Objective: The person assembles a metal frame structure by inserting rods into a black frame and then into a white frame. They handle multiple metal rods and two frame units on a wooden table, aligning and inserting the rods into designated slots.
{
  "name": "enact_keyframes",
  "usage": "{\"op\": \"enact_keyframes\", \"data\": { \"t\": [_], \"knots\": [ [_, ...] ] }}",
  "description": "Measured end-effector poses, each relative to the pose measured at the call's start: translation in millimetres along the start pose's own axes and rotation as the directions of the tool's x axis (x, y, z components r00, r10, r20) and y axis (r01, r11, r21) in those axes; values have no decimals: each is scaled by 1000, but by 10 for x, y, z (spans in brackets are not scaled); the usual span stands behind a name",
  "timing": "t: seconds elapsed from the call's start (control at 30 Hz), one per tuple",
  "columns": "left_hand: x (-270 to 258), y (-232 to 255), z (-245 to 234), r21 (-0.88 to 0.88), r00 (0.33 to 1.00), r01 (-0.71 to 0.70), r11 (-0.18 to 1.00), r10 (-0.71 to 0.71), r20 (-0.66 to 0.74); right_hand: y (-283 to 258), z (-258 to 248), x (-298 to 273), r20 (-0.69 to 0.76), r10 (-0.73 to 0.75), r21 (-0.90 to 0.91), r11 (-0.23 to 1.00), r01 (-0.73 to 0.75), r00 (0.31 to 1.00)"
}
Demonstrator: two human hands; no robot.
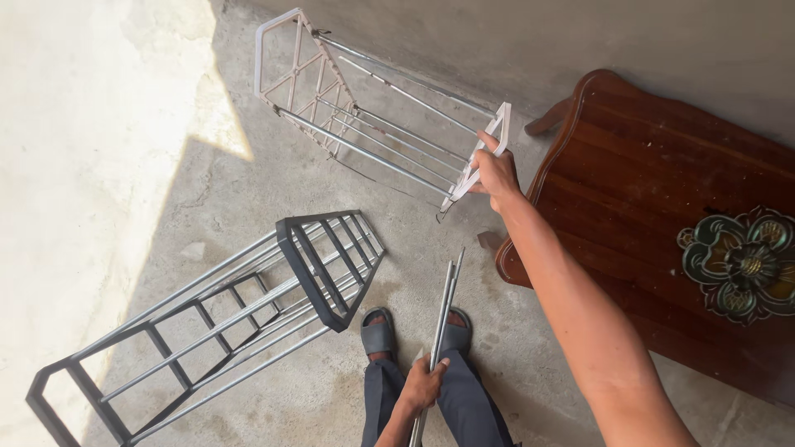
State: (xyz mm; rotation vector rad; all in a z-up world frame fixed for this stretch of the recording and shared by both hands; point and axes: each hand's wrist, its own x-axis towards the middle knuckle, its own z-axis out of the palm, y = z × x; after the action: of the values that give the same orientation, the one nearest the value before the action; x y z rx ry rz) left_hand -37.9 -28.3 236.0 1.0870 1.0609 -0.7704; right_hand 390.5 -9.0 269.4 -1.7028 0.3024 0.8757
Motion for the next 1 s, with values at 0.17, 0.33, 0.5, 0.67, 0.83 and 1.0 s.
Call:
{"op": "enact_keyframes", "data": {
  "t": [0.17,0.33,0.5,0.67,0.83,1.0],
  "knots": [
    [-251,69,42,32,1000,-21,999,21,-19,-628,-154,-435,35,-73,-5,997,73,997],
    [-456,60,60,-10,997,-71,997,71,-21,-1237,-567,-921,33,-147,17,989,146,989],
    [-698,142,86,-259,978,-197,946,206,9,-1824,-1315,-1698,0,-219,-48,975,219,976],
    [-928,279,88,-258,934,-338,905,356,24,-2421,-2133,-2693,-56,-266,-86,962,260,962],
    [-1255,581,100,-216,922,-385,898,385,-44,-2657,-2870,-3671,-160,-277,-163,954,251,947],
    [-1705,943,-58,-220,828,-561,798,541,-147,-2512,-3597,-4441,-255,-277,-189,954,234,926]
  ]
}}
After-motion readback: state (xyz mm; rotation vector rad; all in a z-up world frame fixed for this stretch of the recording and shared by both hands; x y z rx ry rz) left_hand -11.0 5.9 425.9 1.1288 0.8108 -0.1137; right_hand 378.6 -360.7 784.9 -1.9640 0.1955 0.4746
